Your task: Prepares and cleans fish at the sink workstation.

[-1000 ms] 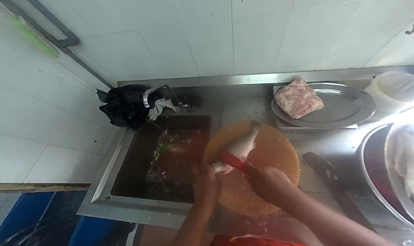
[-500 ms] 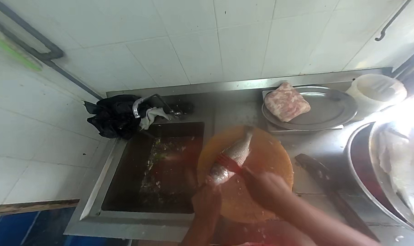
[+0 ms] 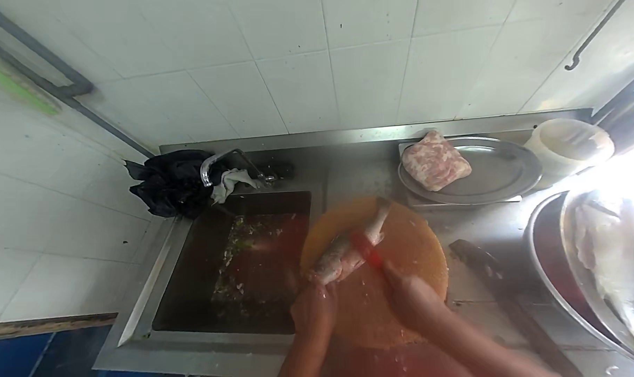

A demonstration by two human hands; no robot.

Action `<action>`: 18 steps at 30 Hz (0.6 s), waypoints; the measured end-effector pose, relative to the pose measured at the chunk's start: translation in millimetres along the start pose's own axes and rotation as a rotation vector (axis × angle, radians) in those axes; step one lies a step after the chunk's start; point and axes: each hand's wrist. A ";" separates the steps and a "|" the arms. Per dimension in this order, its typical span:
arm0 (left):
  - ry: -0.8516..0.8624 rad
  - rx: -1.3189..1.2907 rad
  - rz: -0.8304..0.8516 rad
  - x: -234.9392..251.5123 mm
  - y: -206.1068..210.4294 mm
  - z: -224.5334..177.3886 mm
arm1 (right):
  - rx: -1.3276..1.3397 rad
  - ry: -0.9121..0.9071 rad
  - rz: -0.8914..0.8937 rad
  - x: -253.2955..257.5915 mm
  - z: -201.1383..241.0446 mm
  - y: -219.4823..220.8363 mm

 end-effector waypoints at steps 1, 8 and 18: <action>0.035 -0.025 -0.047 2.9 2.3 4.2 | 0.001 -0.033 0.056 -11.7 6.3 5.7; 0.190 -0.397 -0.142 8.3 11.2 0.8 | 0.059 0.021 -0.083 11.4 -24.2 1.5; 0.107 -0.764 -0.085 10.0 24.7 17.3 | 0.375 0.114 -0.517 -66.8 -155.8 40.7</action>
Point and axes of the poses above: each hand's wrist, its own x-axis towards the middle knuckle, its own y-axis out of the palm, z = x × y, and after that the axes turned 6 degrees about z, right-handed
